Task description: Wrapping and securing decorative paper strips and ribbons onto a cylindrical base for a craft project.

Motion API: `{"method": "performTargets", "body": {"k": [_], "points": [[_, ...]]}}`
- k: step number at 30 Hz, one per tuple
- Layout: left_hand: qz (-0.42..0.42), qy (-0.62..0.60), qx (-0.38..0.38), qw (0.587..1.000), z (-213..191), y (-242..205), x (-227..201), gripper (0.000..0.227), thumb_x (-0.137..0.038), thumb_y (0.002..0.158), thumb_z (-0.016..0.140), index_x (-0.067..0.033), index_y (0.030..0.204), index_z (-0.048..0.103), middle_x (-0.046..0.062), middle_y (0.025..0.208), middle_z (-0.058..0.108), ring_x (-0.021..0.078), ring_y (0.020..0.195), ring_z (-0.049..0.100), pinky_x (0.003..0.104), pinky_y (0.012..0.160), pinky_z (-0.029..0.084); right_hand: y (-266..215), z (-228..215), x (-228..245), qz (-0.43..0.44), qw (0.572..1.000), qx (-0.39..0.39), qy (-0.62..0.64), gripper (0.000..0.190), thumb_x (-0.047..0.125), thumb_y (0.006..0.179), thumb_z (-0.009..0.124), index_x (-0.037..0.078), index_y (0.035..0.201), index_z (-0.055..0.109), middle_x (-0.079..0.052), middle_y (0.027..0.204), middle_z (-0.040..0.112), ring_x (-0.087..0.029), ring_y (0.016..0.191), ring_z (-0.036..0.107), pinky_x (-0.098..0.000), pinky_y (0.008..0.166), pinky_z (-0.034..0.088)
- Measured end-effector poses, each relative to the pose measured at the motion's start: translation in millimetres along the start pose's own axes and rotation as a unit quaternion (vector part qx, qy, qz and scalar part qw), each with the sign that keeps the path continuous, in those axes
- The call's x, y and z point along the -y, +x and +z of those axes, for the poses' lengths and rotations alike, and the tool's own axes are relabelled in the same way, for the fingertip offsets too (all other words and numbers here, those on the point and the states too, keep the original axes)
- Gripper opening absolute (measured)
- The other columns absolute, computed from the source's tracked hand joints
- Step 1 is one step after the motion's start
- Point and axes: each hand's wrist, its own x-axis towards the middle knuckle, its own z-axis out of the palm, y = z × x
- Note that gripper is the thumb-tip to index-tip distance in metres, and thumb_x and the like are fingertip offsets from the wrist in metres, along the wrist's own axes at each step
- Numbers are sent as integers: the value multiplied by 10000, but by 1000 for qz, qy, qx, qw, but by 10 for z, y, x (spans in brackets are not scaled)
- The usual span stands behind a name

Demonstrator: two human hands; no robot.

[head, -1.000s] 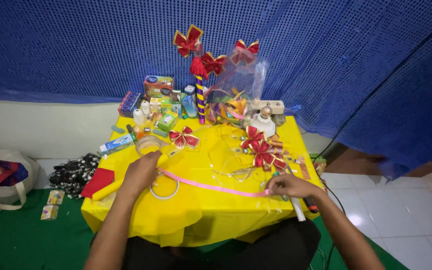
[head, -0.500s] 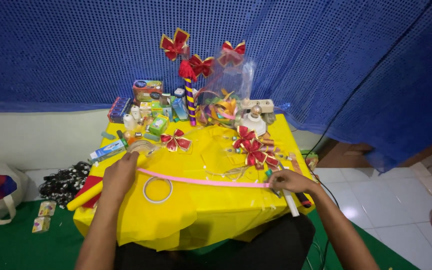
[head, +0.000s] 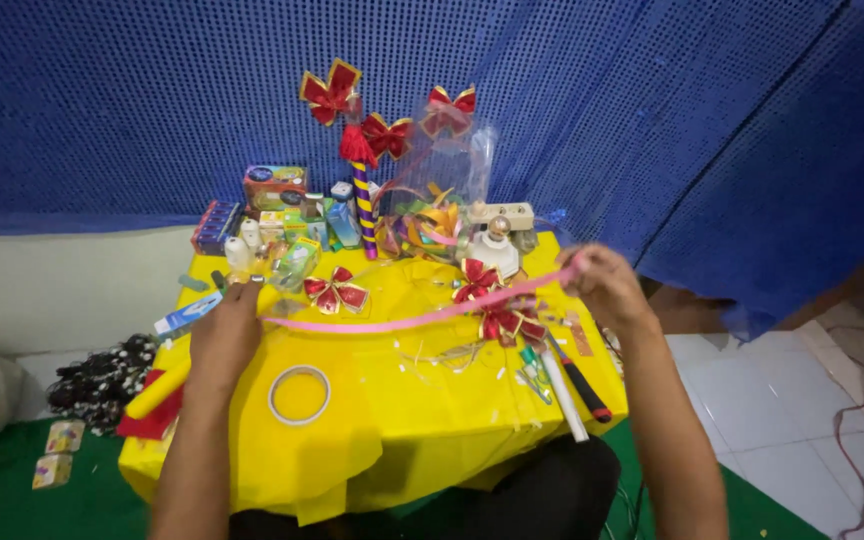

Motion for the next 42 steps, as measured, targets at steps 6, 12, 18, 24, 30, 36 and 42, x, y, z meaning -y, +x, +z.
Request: {"method": "performTargets", "body": {"k": [6,12,18,24,30,36,42], "points": [[-4,-148,-15,989,-375,243,-452,567,-36,867,695,-48,1416,553,214,1412,582,529,1140,659,679,912,553,522,651,693,-208,958,-130,151,95,233,1072,569,214,1052,659,-75,1191,732,-241,1120,734,-341,936,615],[-1,-125,0,992,-287,456,-424,622,-44,867,685,-90,1462,509,163,1441,557,479,1226,625,672,957,531,901,660,823,-321,926,-175,97,71,224,1101,538,239,1083,606,-57,1206,733,-221,1211,725,-362,1129,600],[5,-135,23,991,-272,580,-304,630,-36,844,710,-103,1443,529,145,1439,580,449,1220,646,657,952,544,1082,688,726,-313,929,-193,45,53,198,1092,580,248,1076,594,-52,1211,721,-177,1267,701,-371,1237,524],[14,-163,0,987,-525,779,-463,564,-113,869,726,-60,1407,563,173,1302,629,451,1141,683,598,913,572,1114,887,411,-168,971,-167,6,22,159,1060,616,142,1074,619,-144,1170,735,-266,1190,729,-425,1149,554],[23,-433,-82,897,-857,818,-991,436,-131,887,728,24,1279,616,223,1091,678,419,1059,672,534,914,532,1108,1222,256,-183,973,-144,5,40,129,1057,600,95,1067,579,-165,1116,718,-272,1104,747,-379,1040,604],[105,-808,-34,579,-274,978,-1526,388,-82,969,554,-15,1328,424,98,1054,572,117,738,589,251,563,547,1001,1525,-144,-229,969,-95,-8,119,125,1015,617,23,1008,556,-211,923,643,-292,870,698,-342,788,586],[128,-884,69,443,-25,978,-1796,400,-108,1002,466,-88,1385,351,124,1137,563,167,823,566,285,599,509,800,2027,-219,-199,974,-29,-101,46,48,923,667,3,934,660,-149,912,679,-235,864,655,-365,823,563]]}}
